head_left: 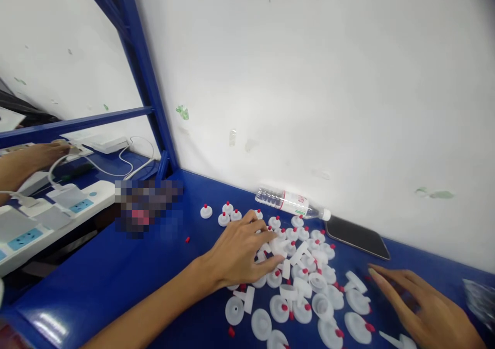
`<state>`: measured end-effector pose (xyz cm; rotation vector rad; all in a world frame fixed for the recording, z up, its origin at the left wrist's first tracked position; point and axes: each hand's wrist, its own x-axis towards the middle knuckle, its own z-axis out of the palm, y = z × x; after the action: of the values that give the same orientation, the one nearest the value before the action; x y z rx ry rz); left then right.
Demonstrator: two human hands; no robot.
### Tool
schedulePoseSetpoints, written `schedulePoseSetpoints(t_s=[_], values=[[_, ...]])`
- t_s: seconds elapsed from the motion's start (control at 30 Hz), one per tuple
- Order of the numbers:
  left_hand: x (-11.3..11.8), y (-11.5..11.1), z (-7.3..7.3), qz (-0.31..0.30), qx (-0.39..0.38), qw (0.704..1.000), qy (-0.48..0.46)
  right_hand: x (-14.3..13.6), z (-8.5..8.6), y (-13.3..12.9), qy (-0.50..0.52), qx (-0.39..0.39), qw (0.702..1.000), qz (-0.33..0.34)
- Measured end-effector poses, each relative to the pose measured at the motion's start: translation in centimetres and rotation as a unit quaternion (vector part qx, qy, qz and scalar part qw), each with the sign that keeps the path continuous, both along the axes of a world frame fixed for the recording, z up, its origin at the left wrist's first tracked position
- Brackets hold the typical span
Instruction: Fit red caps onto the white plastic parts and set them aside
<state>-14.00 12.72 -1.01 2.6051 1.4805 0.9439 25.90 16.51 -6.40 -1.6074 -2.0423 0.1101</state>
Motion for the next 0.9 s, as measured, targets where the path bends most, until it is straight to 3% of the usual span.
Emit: schedulePoseSetpoints(t_s=[0.07,0.13,0.27,0.37,0.47,0.57,0.9], values=[[-0.3,0.0,0.3,-0.005,-0.014,1.000,0.011,-0.4,0.3,-0.3,-0.023,-0.026,0.999,-0.018],[-1.0,0.3,0.8,0.027,-0.012,1.000,0.009,-0.6,0.7,-0.5,-0.024,-0.023,0.998,-0.049],[-3.1,1.8,0.7,0.184,0.014,0.983,0.002,-0.7,0.9,-0.7,-0.016,-0.013,0.998,-0.066],[-4.5,3.3,-0.8,0.249,-0.006,0.968,0.023,-1.1,0.9,-0.9,-0.004,-0.017,0.998,-0.052],[-4.8,4.4,-2.8,0.234,-0.055,0.969,0.050,-1.8,1.1,-1.0,0.011,-0.022,0.999,-0.033],[-4.2,4.8,-3.7,0.220,-0.083,0.970,0.065,-2.4,1.4,-1.3,0.024,-0.023,0.999,-0.020],[-3.4,4.4,-3.3,0.232,-0.066,0.970,0.000,-3.0,1.7,-1.8,0.016,-0.021,1.000,-0.004]])
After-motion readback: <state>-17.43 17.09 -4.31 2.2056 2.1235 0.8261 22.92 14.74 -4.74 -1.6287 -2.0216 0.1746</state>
